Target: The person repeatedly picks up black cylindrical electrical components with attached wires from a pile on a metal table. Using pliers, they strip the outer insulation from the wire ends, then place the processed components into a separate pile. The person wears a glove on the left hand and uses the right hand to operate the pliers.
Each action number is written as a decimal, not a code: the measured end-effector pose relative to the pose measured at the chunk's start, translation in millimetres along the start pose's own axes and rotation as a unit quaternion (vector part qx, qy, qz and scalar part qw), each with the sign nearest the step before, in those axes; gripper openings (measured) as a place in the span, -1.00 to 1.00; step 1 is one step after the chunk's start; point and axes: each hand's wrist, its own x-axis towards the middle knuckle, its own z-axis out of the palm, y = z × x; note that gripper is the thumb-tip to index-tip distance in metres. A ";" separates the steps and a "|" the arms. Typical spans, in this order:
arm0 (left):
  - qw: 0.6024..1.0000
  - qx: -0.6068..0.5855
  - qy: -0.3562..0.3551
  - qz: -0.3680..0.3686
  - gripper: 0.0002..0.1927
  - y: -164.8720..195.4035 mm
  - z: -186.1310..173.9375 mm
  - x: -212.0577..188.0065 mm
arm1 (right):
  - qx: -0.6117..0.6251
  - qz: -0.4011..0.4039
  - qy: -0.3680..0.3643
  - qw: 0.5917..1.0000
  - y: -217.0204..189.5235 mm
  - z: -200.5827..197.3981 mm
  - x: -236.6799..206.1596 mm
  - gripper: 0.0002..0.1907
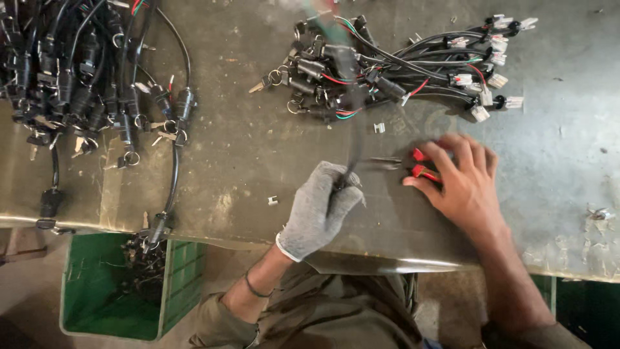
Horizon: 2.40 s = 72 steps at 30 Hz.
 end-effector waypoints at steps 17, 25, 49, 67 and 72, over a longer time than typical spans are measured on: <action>0.989 0.000 -0.141 -0.044 -0.13 75.4 -4.9 -0.7 | 0.312 -0.052 0.106 0.943 -56.5 -10.7 5.8 -0.65; 0.982 0.038 -0.171 -0.068 -0.11 80.4 -14.9 3.9 | 0.172 -0.030 -0.015 0.985 -47.9 2.9 7.2 -0.66; 0.988 0.120 0.019 0.097 -0.32 44.3 13.6 -18.0 | 0.221 0.064 -0.055 0.972 -62.8 1.8 -12.4 -0.66; 0.991 0.094 -0.031 0.094 -0.37 38.8 -4.6 -17.6 | 0.243 0.116 -0.004 0.963 -87.0 7.7 -16.8 -0.67; 0.941 -0.257 -0.159 -0.150 -0.35 50.1 -9.6 -22.7 | 0.339 -0.019 0.063 0.939 -66.9 24.0 1.8 -0.69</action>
